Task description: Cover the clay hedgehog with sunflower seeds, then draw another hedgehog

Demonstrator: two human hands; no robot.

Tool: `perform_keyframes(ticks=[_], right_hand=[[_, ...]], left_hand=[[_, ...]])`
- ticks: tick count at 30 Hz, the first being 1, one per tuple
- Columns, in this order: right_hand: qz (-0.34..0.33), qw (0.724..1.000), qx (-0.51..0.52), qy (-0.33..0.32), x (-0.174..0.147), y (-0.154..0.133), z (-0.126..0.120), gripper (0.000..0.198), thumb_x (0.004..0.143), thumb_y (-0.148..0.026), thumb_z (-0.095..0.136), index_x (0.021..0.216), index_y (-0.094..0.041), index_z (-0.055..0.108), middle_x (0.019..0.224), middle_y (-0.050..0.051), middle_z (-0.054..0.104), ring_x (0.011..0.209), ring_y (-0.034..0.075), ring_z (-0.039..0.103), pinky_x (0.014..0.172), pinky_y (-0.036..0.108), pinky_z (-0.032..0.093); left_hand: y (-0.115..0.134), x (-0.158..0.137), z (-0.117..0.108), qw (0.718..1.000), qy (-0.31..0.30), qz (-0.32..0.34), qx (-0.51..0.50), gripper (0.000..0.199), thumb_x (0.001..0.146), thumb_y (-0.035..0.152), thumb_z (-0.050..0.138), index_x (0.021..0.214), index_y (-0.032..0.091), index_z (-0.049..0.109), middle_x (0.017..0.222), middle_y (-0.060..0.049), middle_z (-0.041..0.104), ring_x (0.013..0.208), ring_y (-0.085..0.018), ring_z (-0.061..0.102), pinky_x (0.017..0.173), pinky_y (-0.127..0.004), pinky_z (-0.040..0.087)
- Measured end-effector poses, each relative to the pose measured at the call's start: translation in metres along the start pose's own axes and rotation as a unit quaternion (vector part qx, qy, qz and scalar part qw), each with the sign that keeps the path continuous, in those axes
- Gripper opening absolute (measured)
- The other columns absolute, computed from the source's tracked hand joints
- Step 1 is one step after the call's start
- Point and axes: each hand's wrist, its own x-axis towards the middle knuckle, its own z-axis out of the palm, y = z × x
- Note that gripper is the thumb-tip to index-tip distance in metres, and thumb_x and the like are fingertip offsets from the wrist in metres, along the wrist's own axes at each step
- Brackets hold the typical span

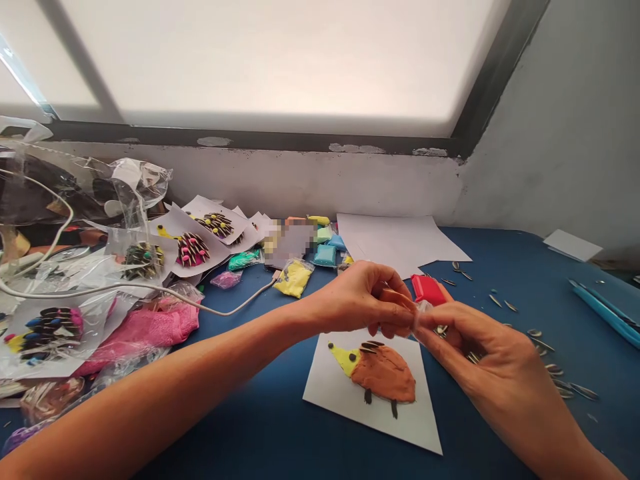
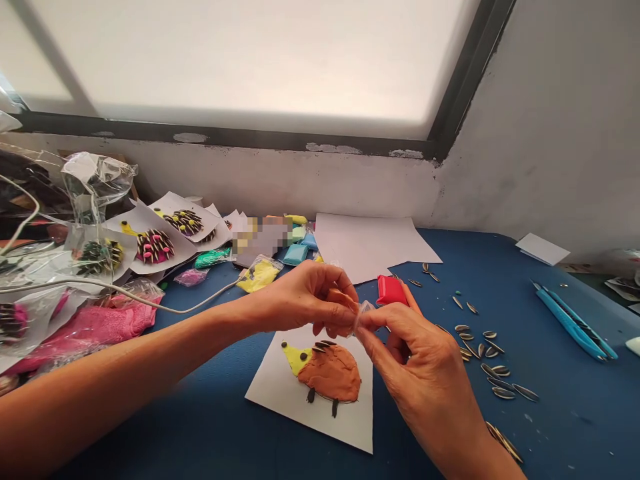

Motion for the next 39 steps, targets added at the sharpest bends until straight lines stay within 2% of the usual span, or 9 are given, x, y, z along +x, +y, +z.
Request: perform_keyframes(ticks=[5, 11, 15, 22, 25, 29, 34, 35, 39], right_hand=[[0.003, 1.000, -0.002, 0.007, 0.000, 0.002, 0.001, 0.027, 0.084, -0.056, 0.067, 0.079, -0.030, 0.075, 0.052, -0.003, 0.050, 0.047, 0.014, 0.044, 0.047, 0.029, 0.039], [-0.021, 1.000, 0.004, 0.018, 0.001, 0.001, 0.005, 0.021, 0.086, -0.049, 0.069, 0.087, -0.030, 0.077, 0.079, 0.001, 0.068, 0.054, 0.012, 0.053, 0.051, 0.027, 0.047], [0.000, 0.999, 0.034, 0.028, 0.002, -0.001, 0.002, 0.023, 0.081, -0.051, 0.071, 0.075, -0.029, 0.076, 0.103, 0.006, 0.068, 0.087, 0.021, 0.067, 0.058, 0.026, 0.054], [0.122, 0.979, 0.164, 0.011, 0.014, -0.001, -0.012, 0.029, 0.065, -0.059, 0.080, 0.063, -0.030, 0.076, 0.113, 0.009, 0.074, 0.125, 0.037, 0.060, 0.057, 0.027, 0.058], [0.143, 0.977, 0.157, 0.009, 0.014, 0.002, -0.015, 0.034, 0.063, -0.063, 0.080, 0.060, -0.029, 0.077, 0.108, 0.010, 0.076, 0.116, 0.035, 0.065, 0.067, 0.031, 0.060], [0.176, 0.972, 0.156, -0.001, 0.012, 0.009, -0.014, 0.042, 0.061, -0.068, 0.079, 0.079, -0.031, 0.083, 0.110, 0.007, 0.077, 0.067, 0.016, 0.062, 0.066, 0.031, 0.058], [0.196, 0.963, 0.185, -0.018, 0.013, 0.012, -0.011, 0.041, 0.065, -0.067, 0.078, 0.083, -0.031, 0.083, 0.104, 0.005, 0.077, 0.057, 0.010, 0.054, 0.059, 0.028, 0.052], [0.194, 0.963, 0.184, -0.019, 0.013, 0.012, -0.010, 0.040, 0.066, -0.067, 0.078, 0.084, -0.031, 0.084, 0.094, 0.005, 0.076, 0.056, 0.011, 0.054, 0.058, 0.028, 0.051], [0.172, 0.970, 0.173, -0.020, 0.011, 0.013, -0.010, 0.040, 0.069, -0.066, 0.076, 0.086, -0.031, 0.083, 0.055, -0.001, 0.053, 0.054, 0.012, 0.048, 0.055, 0.026, 0.045]], left_hand=[[0.000, 0.001, -0.005, 0.999, -0.037, -0.006, -0.004, 0.015, 0.078, 0.017, 0.075, 0.088, 0.011, 0.065, 0.072, -0.003, 0.070, 0.064, -0.010, 0.065, 0.053, -0.020, 0.046], [-0.004, 0.002, 0.002, 0.999, 0.012, 0.003, -0.045, 0.018, 0.076, 0.012, 0.075, 0.086, 0.012, 0.060, 0.069, -0.002, 0.070, 0.058, -0.010, 0.063, 0.050, -0.020, 0.045], [-0.005, 0.003, -0.002, 0.999, -0.001, 0.007, -0.049, 0.019, 0.078, 0.015, 0.076, 0.089, 0.011, 0.062, 0.076, -0.004, 0.072, 0.060, -0.011, 0.066, 0.051, -0.021, 0.048], [0.003, 0.005, -0.020, 0.995, 0.094, 0.005, 0.021, 0.007, 0.084, 0.014, 0.067, 0.088, 0.010, 0.063, 0.075, -0.005, 0.070, 0.057, -0.008, 0.061, 0.050, -0.019, 0.045], [-0.001, 0.008, -0.034, 0.988, 0.132, -0.015, 0.074, 0.006, 0.085, 0.015, 0.065, 0.088, 0.010, 0.065, 0.075, -0.005, 0.070, 0.058, -0.009, 0.061, 0.051, -0.020, 0.046], [-0.020, 0.011, -0.055, 0.972, 0.154, -0.045, 0.174, 0.001, 0.081, 0.012, 0.063, 0.081, 0.012, 0.063, 0.075, -0.006, 0.071, 0.067, -0.014, 0.067, 0.061, -0.023, 0.050], [-0.016, 0.007, -0.048, 0.816, 0.254, 0.052, 0.516, 0.018, 0.074, 0.008, 0.067, 0.090, 0.016, 0.072, 0.103, -0.011, 0.072, 0.109, -0.029, 0.061, 0.095, -0.041, 0.047], [-0.009, 0.005, -0.041, 0.806, 0.257, 0.082, 0.526, 0.020, 0.079, 0.009, 0.064, 0.095, 0.015, 0.074, 0.107, -0.011, 0.072, 0.112, -0.029, 0.059, 0.098, -0.042, 0.045], [0.017, -0.005, -0.009, 0.945, 0.094, 0.017, 0.312, 0.029, 0.096, 0.033, 0.054, 0.093, 0.015, 0.077, 0.090, -0.008, 0.074, 0.085, -0.019, 0.064, 0.074, -0.029, 0.049]])
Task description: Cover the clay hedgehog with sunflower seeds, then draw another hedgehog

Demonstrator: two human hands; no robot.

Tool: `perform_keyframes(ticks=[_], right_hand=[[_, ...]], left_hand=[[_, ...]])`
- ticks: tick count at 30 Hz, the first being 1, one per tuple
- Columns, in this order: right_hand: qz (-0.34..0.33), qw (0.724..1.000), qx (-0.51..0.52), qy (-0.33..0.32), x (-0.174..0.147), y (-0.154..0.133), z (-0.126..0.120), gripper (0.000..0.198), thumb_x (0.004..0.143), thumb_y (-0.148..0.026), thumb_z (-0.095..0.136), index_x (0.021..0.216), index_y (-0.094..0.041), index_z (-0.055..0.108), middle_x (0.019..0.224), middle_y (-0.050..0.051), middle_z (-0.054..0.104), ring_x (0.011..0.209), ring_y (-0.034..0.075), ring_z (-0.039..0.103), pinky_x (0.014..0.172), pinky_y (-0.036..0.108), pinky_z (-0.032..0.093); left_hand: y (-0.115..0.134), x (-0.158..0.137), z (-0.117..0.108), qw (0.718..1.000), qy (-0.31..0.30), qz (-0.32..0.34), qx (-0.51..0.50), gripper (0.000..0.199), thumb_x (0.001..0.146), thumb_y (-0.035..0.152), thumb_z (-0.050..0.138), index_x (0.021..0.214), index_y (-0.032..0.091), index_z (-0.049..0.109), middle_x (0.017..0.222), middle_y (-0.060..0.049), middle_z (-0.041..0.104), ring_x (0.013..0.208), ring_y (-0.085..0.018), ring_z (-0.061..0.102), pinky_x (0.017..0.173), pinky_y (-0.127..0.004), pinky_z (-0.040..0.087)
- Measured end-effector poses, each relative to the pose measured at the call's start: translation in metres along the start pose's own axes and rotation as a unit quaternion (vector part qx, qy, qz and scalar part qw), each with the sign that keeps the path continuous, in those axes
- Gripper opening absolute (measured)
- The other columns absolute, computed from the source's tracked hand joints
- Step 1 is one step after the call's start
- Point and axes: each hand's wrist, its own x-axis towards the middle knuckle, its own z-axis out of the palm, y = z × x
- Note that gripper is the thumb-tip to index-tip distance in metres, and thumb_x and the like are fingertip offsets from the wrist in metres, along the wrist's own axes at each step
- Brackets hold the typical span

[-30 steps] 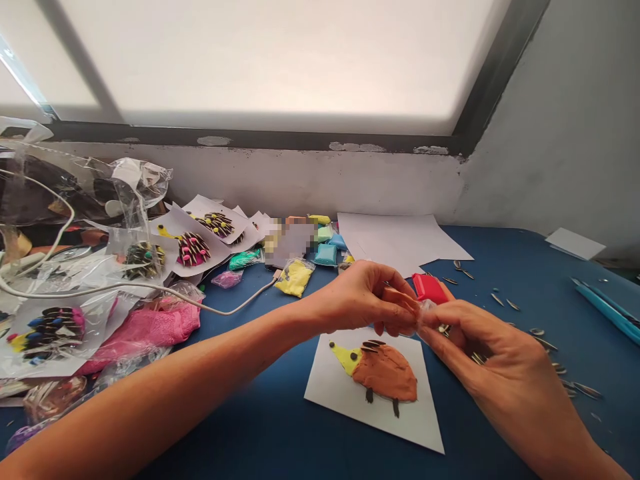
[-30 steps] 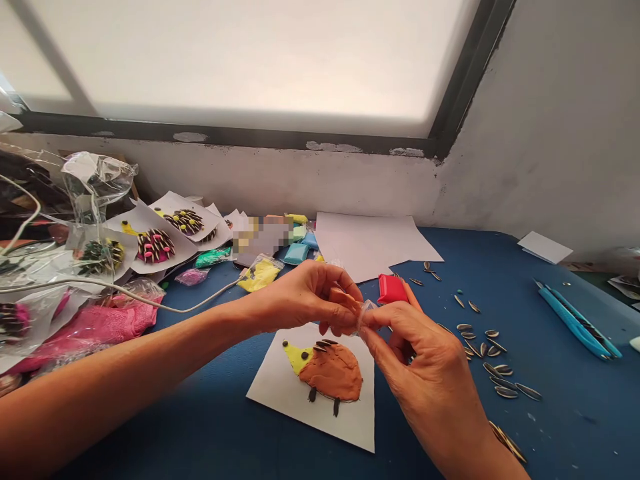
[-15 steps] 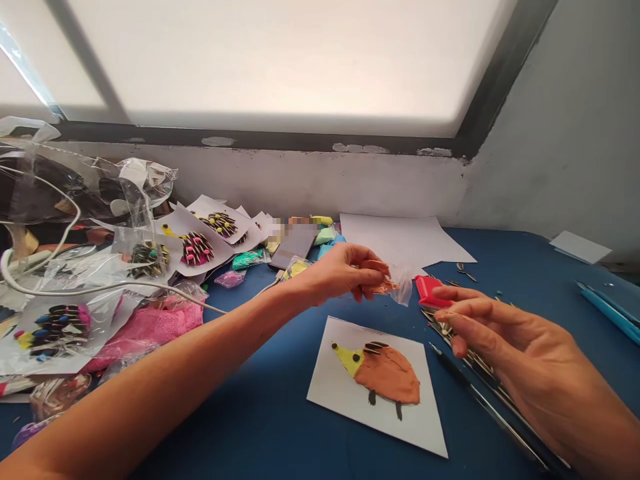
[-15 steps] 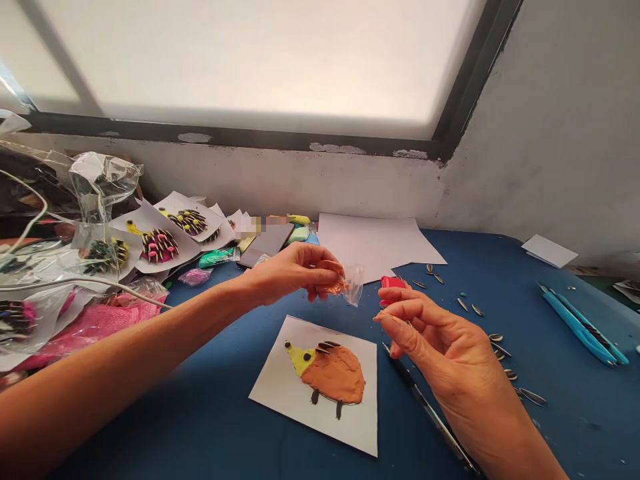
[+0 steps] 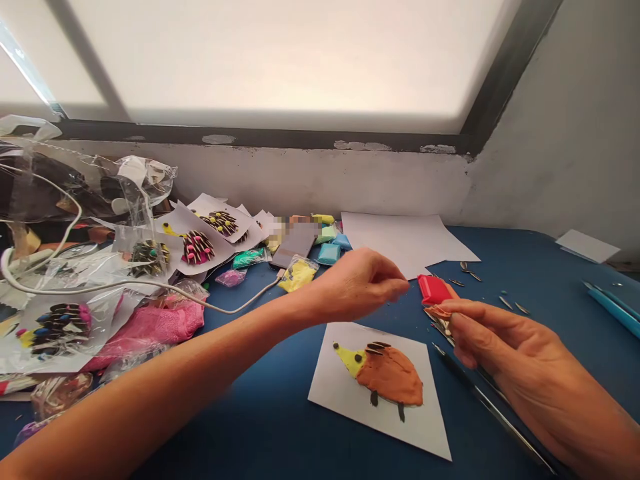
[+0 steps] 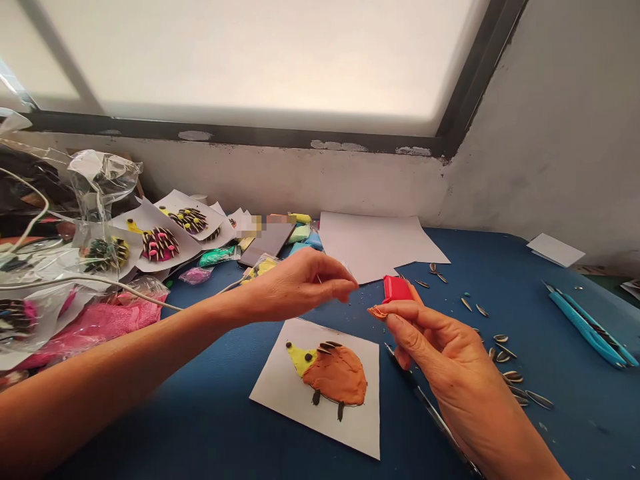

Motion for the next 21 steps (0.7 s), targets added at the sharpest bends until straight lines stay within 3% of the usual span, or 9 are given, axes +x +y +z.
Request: perform_keyframes(ticks=[3, 5, 9, 15, 19, 21], right_hand=[[-0.020, 0.999, -0.019, -0.018, -0.003, 0.000, 0.002, 0.035, 0.072, -0.061, 0.077, 0.089, -0.032, 0.082, 0.060, -0.002, 0.059, 0.054, 0.011, 0.046, 0.051, 0.025, 0.043], [-0.041, 0.998, -0.034, -0.025, -0.004, -0.002, 0.004, 0.032, 0.073, -0.059, 0.077, 0.089, -0.032, 0.081, 0.070, -0.001, 0.068, 0.059, 0.012, 0.054, 0.057, 0.024, 0.050], [-0.081, 0.996, -0.036, 0.000, -0.005, -0.006, 0.009, 0.029, 0.071, -0.057, 0.078, 0.079, -0.029, 0.078, 0.084, 0.003, 0.077, 0.084, 0.021, 0.073, 0.075, 0.026, 0.059], [-0.091, 0.993, -0.057, 0.048, -0.006, -0.001, 0.007, 0.033, 0.070, -0.054, 0.079, 0.089, -0.027, 0.074, 0.081, 0.004, 0.074, 0.077, 0.023, 0.074, 0.058, 0.026, 0.060], [-0.148, 0.986, -0.056, 0.048, -0.009, 0.000, 0.001, 0.019, 0.077, -0.046, 0.071, 0.071, -0.028, 0.070, 0.093, 0.004, 0.075, 0.089, 0.024, 0.073, 0.059, 0.024, 0.060], [-0.160, 0.983, -0.077, 0.052, -0.010, -0.003, 0.001, 0.023, 0.081, -0.046, 0.066, 0.067, -0.028, 0.070, 0.089, 0.003, 0.075, 0.076, 0.020, 0.072, 0.054, 0.022, 0.058]], left_hand=[[0.009, -0.006, 0.007, 0.981, -0.120, -0.035, -0.148, 0.040, 0.096, 0.049, 0.056, 0.091, 0.015, 0.076, 0.096, -0.007, 0.075, 0.078, -0.014, 0.064, 0.064, -0.023, 0.046], [0.006, -0.008, 0.010, 0.970, -0.141, -0.031, -0.197, 0.038, 0.090, 0.051, 0.065, 0.089, 0.015, 0.075, 0.094, -0.006, 0.075, 0.074, -0.011, 0.063, 0.061, -0.021, 0.045], [0.001, -0.008, 0.014, 0.960, -0.128, -0.034, -0.246, 0.033, 0.081, 0.047, 0.077, 0.084, 0.014, 0.073, 0.083, -0.004, 0.074, 0.065, -0.008, 0.059, 0.057, -0.019, 0.043], [0.005, -0.006, 0.013, 0.959, -0.114, -0.069, -0.248, 0.033, 0.080, 0.045, 0.078, 0.085, 0.013, 0.073, 0.082, -0.003, 0.073, 0.061, -0.007, 0.058, 0.054, -0.020, 0.040], [0.004, -0.004, 0.012, 0.956, -0.110, -0.078, -0.260, 0.038, 0.079, 0.051, 0.078, 0.087, 0.014, 0.073, 0.086, -0.004, 0.074, 0.060, -0.007, 0.059, 0.052, -0.022, 0.036], [0.003, -0.004, 0.013, 0.954, -0.114, -0.080, -0.266, 0.039, 0.078, 0.052, 0.078, 0.086, 0.014, 0.072, 0.086, -0.004, 0.074, 0.060, -0.008, 0.059, 0.052, -0.022, 0.036]])
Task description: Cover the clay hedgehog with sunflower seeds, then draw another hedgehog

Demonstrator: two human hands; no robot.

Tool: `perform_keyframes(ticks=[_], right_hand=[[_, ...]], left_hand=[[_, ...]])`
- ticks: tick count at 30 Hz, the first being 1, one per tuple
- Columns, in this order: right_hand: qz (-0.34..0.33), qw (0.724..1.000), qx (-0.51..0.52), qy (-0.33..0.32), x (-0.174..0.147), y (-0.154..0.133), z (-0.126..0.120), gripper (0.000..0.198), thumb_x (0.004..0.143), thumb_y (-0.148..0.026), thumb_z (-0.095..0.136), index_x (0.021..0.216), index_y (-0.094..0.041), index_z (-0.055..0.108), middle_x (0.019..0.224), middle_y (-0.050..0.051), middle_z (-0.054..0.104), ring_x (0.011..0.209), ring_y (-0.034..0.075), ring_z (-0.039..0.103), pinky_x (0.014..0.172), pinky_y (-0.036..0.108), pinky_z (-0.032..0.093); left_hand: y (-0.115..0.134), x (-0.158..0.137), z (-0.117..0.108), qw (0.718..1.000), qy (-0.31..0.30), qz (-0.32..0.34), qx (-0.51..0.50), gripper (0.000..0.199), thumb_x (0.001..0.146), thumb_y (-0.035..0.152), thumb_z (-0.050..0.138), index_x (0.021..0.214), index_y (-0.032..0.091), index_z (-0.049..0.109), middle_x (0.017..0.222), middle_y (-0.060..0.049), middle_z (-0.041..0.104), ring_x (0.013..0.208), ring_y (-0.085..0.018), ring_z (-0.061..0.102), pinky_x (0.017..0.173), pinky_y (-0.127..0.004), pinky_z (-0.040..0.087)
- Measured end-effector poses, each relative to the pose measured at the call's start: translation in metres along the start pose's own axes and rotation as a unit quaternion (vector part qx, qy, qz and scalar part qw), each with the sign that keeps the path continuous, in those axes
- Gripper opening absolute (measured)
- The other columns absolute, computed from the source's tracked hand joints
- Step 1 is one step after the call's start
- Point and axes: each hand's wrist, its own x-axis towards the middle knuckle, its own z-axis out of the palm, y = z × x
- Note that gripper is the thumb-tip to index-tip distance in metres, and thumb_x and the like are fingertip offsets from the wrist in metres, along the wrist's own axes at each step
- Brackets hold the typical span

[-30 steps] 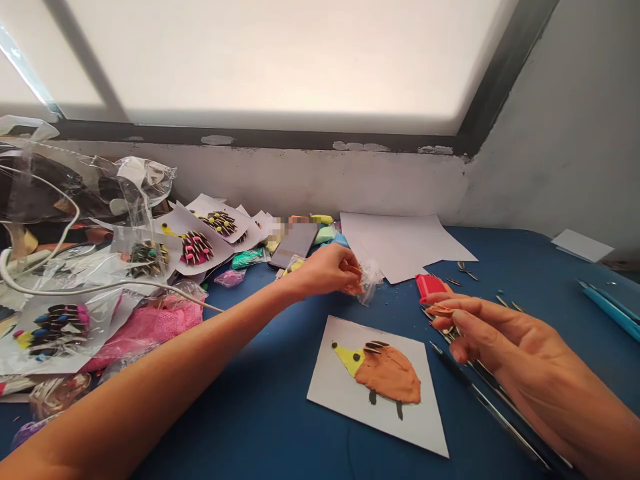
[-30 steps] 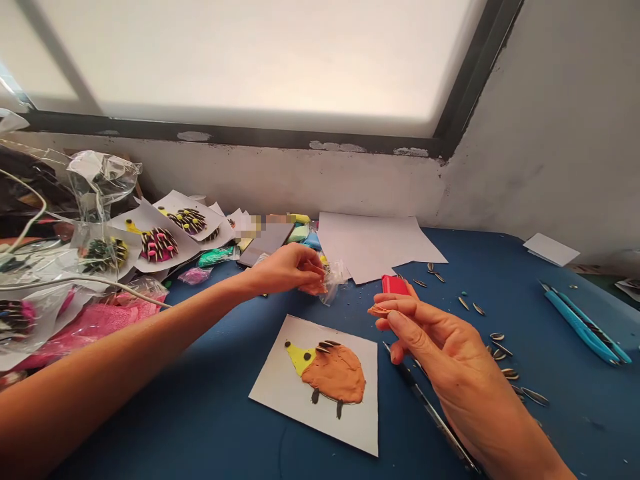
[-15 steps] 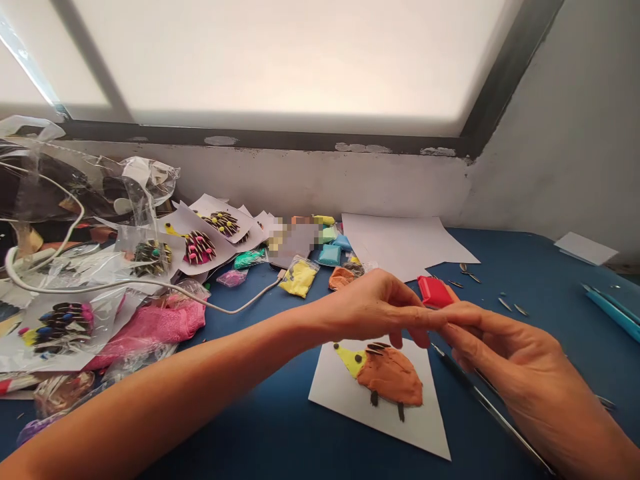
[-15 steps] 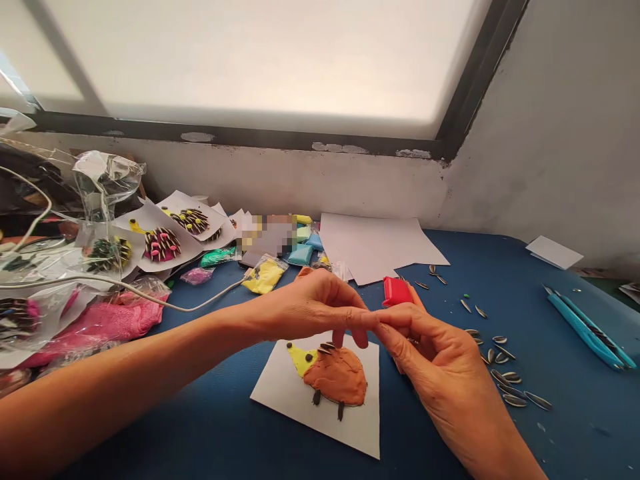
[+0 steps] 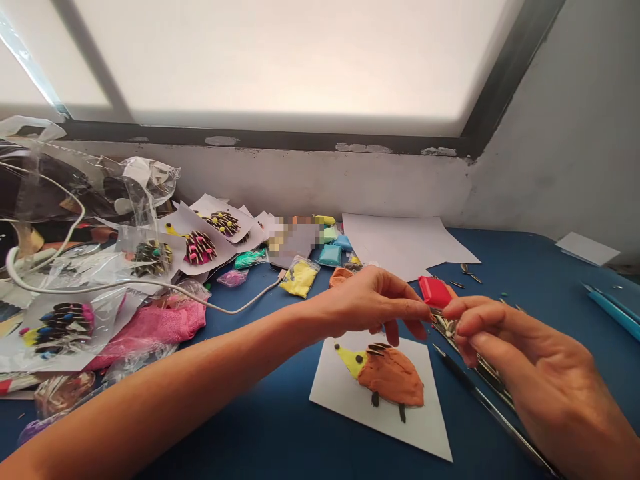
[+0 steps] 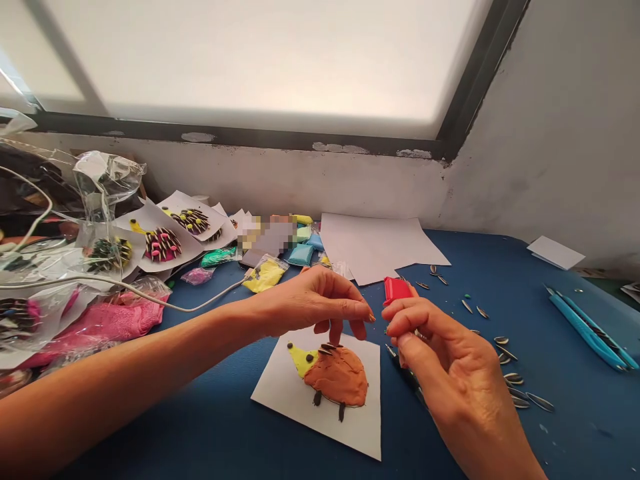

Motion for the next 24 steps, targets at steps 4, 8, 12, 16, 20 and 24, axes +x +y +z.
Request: perform_keyframes(ticks=[4, 8, 12, 16, 20, 24], right_hand=[[0.023, 0.999, -0.042, 0.017, -0.0004, -0.0036, 0.0050, 0.025, 0.080, -0.053, 0.069, 0.083, -0.029, 0.077, 0.071, 0.000, 0.074, 0.055, 0.016, 0.066, 0.046, 0.023, 0.054], [0.020, 1.000, -0.009, 0.002, -0.0016, -0.0031, 0.0093, 0.031, 0.074, -0.054, 0.077, 0.094, -0.030, 0.079, 0.082, 0.001, 0.078, 0.074, 0.021, 0.076, 0.062, 0.027, 0.062], [-0.005, 1.000, 0.002, -0.004, -0.0006, -0.0060, 0.0071, 0.017, 0.078, -0.047, 0.077, 0.085, -0.032, 0.080, 0.083, -0.002, 0.078, 0.089, 0.021, 0.077, 0.081, 0.025, 0.061], [-0.022, 1.000, 0.001, -0.007, -0.0008, -0.0079, 0.0068, 0.012, 0.079, -0.046, 0.076, 0.081, -0.034, 0.079, 0.082, -0.003, 0.077, 0.078, 0.017, 0.075, 0.072, 0.024, 0.060], [-0.018, 0.999, -0.046, 0.012, -0.0032, -0.0026, 0.0088, 0.023, 0.080, -0.054, 0.072, 0.089, -0.033, 0.077, 0.080, -0.002, 0.076, 0.066, 0.016, 0.072, 0.066, 0.028, 0.059], [0.045, 0.995, -0.087, 0.021, -0.0027, 0.0002, 0.0072, 0.037, 0.072, -0.062, 0.073, 0.090, -0.030, 0.074, 0.077, 0.000, 0.075, 0.061, 0.018, 0.070, 0.052, 0.027, 0.055]], left_hand=[[-0.0011, -0.0007, 0.0011, 1.000, 0.000, 0.003, 0.002, 0.038, 0.081, 0.052, 0.076, 0.084, 0.014, 0.072, 0.084, -0.003, 0.073, 0.060, -0.007, 0.058, 0.051, -0.022, 0.035], [-0.0016, -0.0031, 0.0022, 0.999, -0.026, 0.012, 0.014, 0.040, 0.085, 0.055, 0.072, 0.086, 0.015, 0.073, 0.089, -0.005, 0.074, 0.063, -0.007, 0.059, 0.053, -0.021, 0.037], [0.0028, -0.0061, 0.0012, 0.996, -0.081, 0.012, 0.020, 0.050, 0.088, 0.063, 0.064, 0.091, 0.014, 0.074, 0.102, -0.009, 0.076, 0.063, -0.009, 0.064, 0.057, -0.022, 0.041], [0.0054, -0.0069, -0.0003, 0.996, -0.079, 0.008, 0.029, 0.058, 0.089, 0.068, 0.059, 0.091, 0.013, 0.075, 0.109, -0.011, 0.075, 0.065, -0.010, 0.066, 0.059, -0.023, 0.045], [0.0013, -0.0055, 0.0020, 0.996, -0.090, 0.011, 0.012, 0.049, 0.087, 0.063, 0.066, 0.093, 0.015, 0.076, 0.106, -0.008, 0.076, 0.068, -0.011, 0.068, 0.058, -0.022, 0.044], [-0.0036, -0.0014, 0.0028, 0.998, -0.058, 0.027, -0.025, 0.039, 0.080, 0.052, 0.078, 0.090, 0.014, 0.075, 0.093, -0.006, 0.075, 0.066, -0.011, 0.067, 0.057, -0.022, 0.044]])
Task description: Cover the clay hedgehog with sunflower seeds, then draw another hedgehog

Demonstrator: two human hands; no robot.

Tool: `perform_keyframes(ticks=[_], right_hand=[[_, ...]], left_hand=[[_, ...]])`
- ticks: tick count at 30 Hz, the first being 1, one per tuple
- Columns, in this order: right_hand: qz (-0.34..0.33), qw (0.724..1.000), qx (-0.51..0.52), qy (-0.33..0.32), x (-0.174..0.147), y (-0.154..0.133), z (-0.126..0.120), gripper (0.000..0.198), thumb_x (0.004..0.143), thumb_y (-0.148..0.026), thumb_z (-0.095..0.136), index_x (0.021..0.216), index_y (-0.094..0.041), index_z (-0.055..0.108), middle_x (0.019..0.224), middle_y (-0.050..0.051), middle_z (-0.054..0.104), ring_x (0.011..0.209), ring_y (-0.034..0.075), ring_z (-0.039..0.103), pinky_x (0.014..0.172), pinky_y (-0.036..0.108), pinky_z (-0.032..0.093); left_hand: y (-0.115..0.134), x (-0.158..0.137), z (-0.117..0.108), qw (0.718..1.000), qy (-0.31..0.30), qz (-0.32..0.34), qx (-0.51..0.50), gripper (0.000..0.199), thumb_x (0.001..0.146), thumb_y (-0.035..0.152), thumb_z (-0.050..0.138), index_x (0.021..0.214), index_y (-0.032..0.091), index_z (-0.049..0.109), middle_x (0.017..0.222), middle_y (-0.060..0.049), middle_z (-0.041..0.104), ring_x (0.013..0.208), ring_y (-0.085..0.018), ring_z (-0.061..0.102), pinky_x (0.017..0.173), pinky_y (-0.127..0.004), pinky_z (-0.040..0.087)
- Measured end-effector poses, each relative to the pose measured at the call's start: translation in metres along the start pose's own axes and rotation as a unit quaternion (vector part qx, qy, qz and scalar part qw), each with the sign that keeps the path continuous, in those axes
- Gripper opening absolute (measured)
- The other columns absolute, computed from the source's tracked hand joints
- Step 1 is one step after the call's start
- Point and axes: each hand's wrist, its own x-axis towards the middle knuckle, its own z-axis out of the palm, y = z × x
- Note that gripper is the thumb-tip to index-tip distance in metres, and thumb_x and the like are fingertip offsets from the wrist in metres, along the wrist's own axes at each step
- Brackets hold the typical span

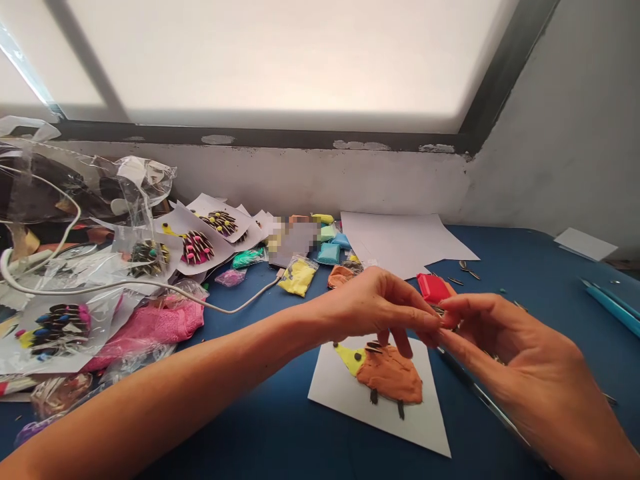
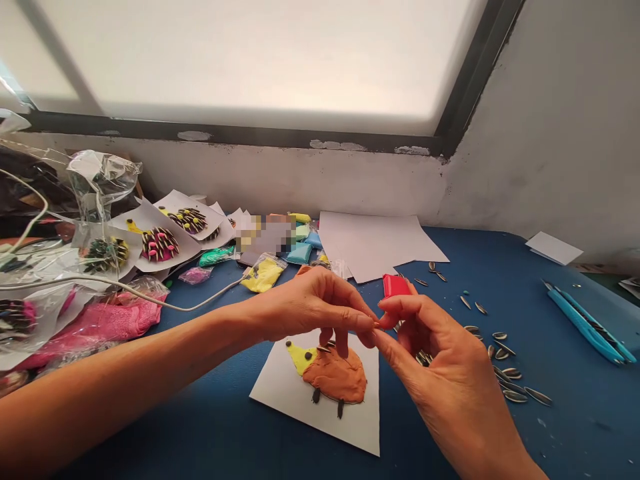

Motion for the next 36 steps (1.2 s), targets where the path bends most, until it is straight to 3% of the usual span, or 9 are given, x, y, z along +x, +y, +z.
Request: perform_keyframes(ticks=[4, 8, 11, 14, 19, 23, 28, 32, 36], right_hand=[[0.007, 0.999, 0.034, -0.012, 0.002, -0.004, -0.004, 0.036, 0.072, -0.061, 0.074, 0.088, -0.028, 0.072, 0.080, 0.000, 0.075, 0.066, 0.018, 0.071, 0.053, 0.025, 0.055], [-0.006, 0.999, 0.029, 0.018, 0.004, -0.008, -0.008, 0.039, 0.075, -0.060, 0.071, 0.062, -0.025, 0.063, 0.071, 0.002, 0.072, 0.058, 0.016, 0.065, 0.053, 0.025, 0.053], [0.005, 0.999, 0.041, 0.019, 0.006, -0.010, -0.009, 0.031, 0.070, -0.057, 0.076, 0.072, -0.028, 0.069, 0.064, 0.000, 0.071, 0.052, 0.015, 0.065, 0.046, 0.024, 0.051], [0.010, 0.999, 0.044, 0.005, 0.006, -0.009, -0.007, 0.031, 0.073, -0.058, 0.073, 0.081, -0.029, 0.075, 0.058, -0.001, 0.069, 0.048, 0.016, 0.065, 0.045, 0.025, 0.053], [-0.086, 0.996, 0.027, 0.002, -0.002, -0.004, 0.000, 0.024, 0.080, -0.051, 0.074, 0.096, -0.032, 0.078, 0.096, -0.001, 0.079, 0.074, 0.017, 0.073, 0.063, 0.026, 0.059], [-0.150, 0.989, 0.015, -0.003, -0.003, -0.007, 0.001, 0.011, 0.088, -0.041, 0.070, 0.091, -0.033, 0.077, 0.090, -0.002, 0.076, 0.077, 0.015, 0.071, 0.066, 0.024, 0.056], [-0.148, 0.988, -0.045, -0.010, -0.004, 0.000, -0.004, 0.016, 0.087, -0.045, 0.069, 0.084, -0.031, 0.075, 0.080, -0.002, 0.073, 0.061, 0.013, 0.065, 0.052, 0.024, 0.050], [-0.158, 0.980, -0.084, -0.087, -0.013, 0.010, -0.004, 0.020, 0.091, -0.046, 0.065, 0.086, -0.029, 0.076, 0.075, 0.000, 0.070, 0.054, 0.013, 0.060, 0.049, 0.024, 0.049], [-0.188, 0.971, -0.095, -0.111, -0.018, 0.008, 0.003, 0.023, 0.093, -0.045, 0.062, 0.085, -0.029, 0.076, 0.073, 0.000, 0.069, 0.053, 0.012, 0.061, 0.046, 0.021, 0.048]], left_hand=[[-0.002, 0.004, -0.007, 0.998, 0.055, 0.017, -0.009, 0.035, 0.072, 0.044, 0.086, 0.085, 0.014, 0.072, 0.083, -0.003, 0.073, 0.065, -0.010, 0.066, 0.053, -0.021, 0.041], [-0.002, 0.005, -0.013, 0.998, 0.069, 0.012, -0.006, 0.032, 0.073, 0.040, 0.085, 0.087, 0.015, 0.071, 0.076, 0.000, 0.069, 0.064, -0.010, 0.066, 0.054, -0.020, 0.042], [-0.003, 0.005, -0.012, 0.997, 0.074, 0.002, 0.013, 0.035, 0.080, 0.046, 0.078, 0.092, 0.013, 0.073, 0.075, -0.001, 0.067, 0.062, -0.009, 0.065, 0.054, -0.021, 0.043], [-0.004, 0.005, -0.010, 0.997, 0.068, -0.008, 0.019, 0.043, 0.081, 0.054, 0.076, 0.092, 0.013, 0.074, 0.077, -0.002, 0.067, 0.059, -0.008, 0.063, 0.053, -0.021, 0.043], [0.003, 0.000, -0.003, 0.997, 0.051, -0.032, 0.043, 0.043, 0.080, 0.057, 0.076, 0.084, 0.014, 0.072, 0.070, 0.001, 0.063, 0.056, -0.008, 0.060, 0.051, -0.021, 0.041], [0.010, -0.003, 0.002, 0.996, 0.035, -0.044, 0.063, 0.043, 0.088, 0.055, 0.068, 0.081, 0.013, 0.070, 0.075, -0.002, 0.067, 0.055, -0.007, 0.059, 0.052, -0.020, 0.042], [0.002, 0.002, -0.019, 0.972, 0.101, 0.018, 0.212, 0.029, 0.096, 0.033, 0.055, 0.106, 0.013, 0.073, 0.091, -0.005, 0.072, 0.063, -0.009, 0.061, 0.055, -0.021, 0.046], [-0.009, 0.007, -0.037, 0.948, 0.051, -0.013, 0.315, 0.031, 0.081, 0.006, 0.057, 0.106, 0.012, 0.074, 0.090, -0.006, 0.073, 0.079, -0.013, 0.065, 0.065, -0.021, 0.047], [-0.016, 0.009, -0.040, 0.920, 0.031, -0.036, 0.388, 0.036, 0.074, -0.001, 0.055, 0.099, 0.013, 0.076, 0.087, -0.005, 0.074, 0.079, -0.013, 0.064, 0.066, -0.021, 0.045]])
